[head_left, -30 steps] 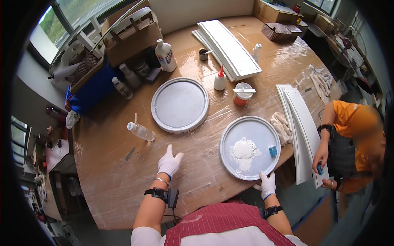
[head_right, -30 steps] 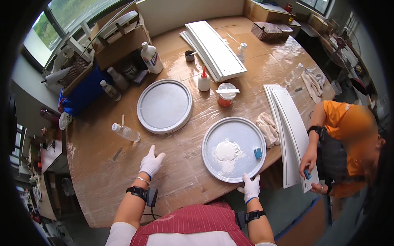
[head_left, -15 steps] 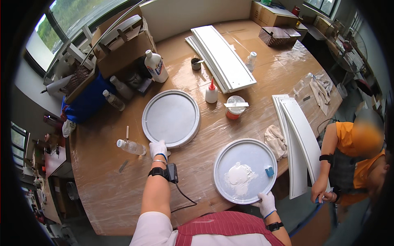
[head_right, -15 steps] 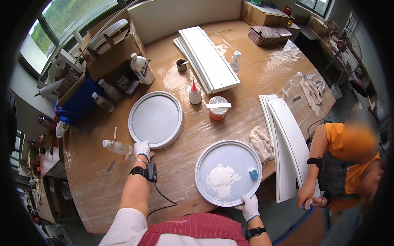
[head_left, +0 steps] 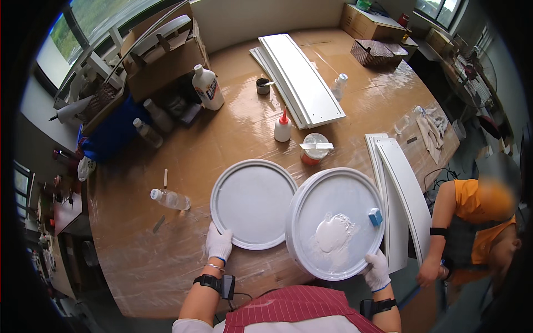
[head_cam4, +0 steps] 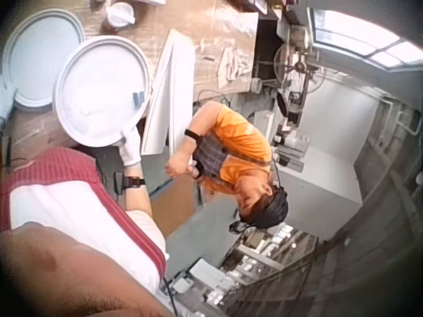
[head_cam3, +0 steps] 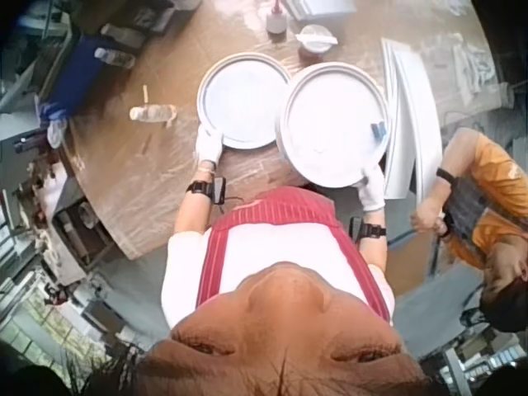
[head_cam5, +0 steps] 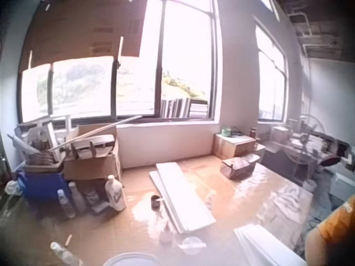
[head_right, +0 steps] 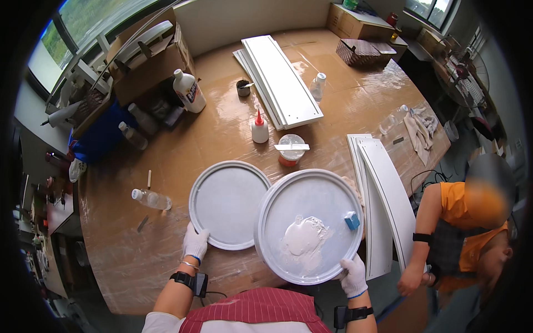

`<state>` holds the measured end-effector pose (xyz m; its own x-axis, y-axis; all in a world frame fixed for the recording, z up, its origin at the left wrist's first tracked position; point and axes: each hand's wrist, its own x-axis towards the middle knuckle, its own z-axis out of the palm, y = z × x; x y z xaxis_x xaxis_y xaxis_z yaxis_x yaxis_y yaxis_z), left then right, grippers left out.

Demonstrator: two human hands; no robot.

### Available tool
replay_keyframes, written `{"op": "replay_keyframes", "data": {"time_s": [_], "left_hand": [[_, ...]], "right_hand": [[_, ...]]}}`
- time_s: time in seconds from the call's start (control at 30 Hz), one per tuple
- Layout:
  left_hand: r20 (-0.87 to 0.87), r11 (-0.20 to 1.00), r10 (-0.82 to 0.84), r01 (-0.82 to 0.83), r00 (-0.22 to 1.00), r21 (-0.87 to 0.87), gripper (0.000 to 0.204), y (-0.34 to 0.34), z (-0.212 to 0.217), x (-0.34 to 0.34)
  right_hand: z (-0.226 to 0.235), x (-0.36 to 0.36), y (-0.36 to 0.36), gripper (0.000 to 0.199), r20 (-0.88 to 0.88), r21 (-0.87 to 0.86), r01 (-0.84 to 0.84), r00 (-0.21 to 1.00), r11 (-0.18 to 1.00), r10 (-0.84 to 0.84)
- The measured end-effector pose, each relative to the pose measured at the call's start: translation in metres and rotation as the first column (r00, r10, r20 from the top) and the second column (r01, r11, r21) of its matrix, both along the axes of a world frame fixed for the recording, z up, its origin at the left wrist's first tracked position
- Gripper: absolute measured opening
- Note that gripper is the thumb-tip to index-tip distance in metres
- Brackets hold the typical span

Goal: Cleaning a furniture surface with a cloth and then preparing white wood filler or paint on a tray for application.

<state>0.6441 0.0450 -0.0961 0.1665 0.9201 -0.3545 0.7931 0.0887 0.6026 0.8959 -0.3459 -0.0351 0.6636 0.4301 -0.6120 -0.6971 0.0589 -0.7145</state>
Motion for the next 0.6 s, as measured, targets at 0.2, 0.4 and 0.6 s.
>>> {"op": "replay_keyframes", "data": {"time_s": [0.2, 0.4, 0.6], "left_hand": [[-0.04, 0.964, -0.236, 0.229, 0.971, -0.132, 0.067, -0.043, -0.007, 0.019], [0.565, 0.608, -0.137, 0.52, 0.814, -0.601, 0.084, -0.03, 0.005, 0.045], [0.904, 0.643, 0.245, 0.64, 0.349, -0.421, 0.104, -0.008, 0.083, 0.025]], "right_hand": [[0.032, 0.033, 0.047, 0.068, 0.19, 0.105, -0.087, 0.98, 0.991, 0.066], [0.037, 0.036, 0.083, 0.066, 0.182, 0.119, -0.21, 0.965, 0.97, 0.187], [0.037, 0.027, 0.124, 0.059, 0.156, -0.044, -0.313, 0.936, 0.949, 0.316]]}}
